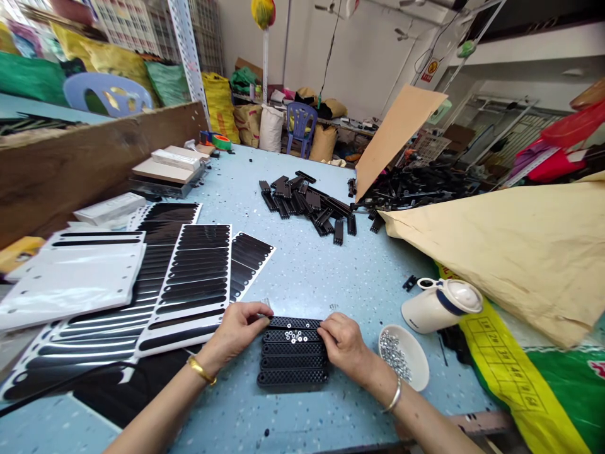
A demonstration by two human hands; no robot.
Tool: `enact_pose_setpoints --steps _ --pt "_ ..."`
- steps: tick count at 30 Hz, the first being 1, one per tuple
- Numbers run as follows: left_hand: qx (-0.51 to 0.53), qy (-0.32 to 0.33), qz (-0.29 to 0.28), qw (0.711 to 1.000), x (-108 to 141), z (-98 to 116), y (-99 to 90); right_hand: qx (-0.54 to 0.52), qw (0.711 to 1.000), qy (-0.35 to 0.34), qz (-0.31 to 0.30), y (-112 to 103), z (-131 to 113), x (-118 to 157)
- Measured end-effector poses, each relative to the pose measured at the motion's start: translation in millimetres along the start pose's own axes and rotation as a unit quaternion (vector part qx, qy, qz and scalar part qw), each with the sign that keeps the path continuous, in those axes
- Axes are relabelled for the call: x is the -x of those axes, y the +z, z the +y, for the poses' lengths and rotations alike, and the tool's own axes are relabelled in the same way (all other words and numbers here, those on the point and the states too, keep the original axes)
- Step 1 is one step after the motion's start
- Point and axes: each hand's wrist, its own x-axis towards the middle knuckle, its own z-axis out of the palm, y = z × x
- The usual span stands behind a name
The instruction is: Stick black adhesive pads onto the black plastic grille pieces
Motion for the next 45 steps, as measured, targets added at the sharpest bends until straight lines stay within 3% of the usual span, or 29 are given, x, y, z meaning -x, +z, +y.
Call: enact_pose_setpoints --steps 10,18,27,36,45 --pt "-0.146 0.064 -0.038 0.986 -1 10 -5.7 0.007 1.000 -0.010 -0.004 0 0 0" --pt "-0.164 0.100 -0.046 0.980 -7 16 -0.6 0.009 1.000 -0.012 -0.018 -3 1 -1" --pt "-0.036 0.005 -0.021 0.999 -3 6 -0.2 -0.007 0.999 -0.010 -0.041 -3 3 -2" --pt "0.042 -0.088 -0.004 0.995 -16 4 5.2 -0.009 0.999 -0.001 -0.040 -2 2 -3" --pt "0.141 -0.155 -0.047 0.977 -16 7 1.4 -0.014 0.999 -0.001 -0.046 -1 5 -2"
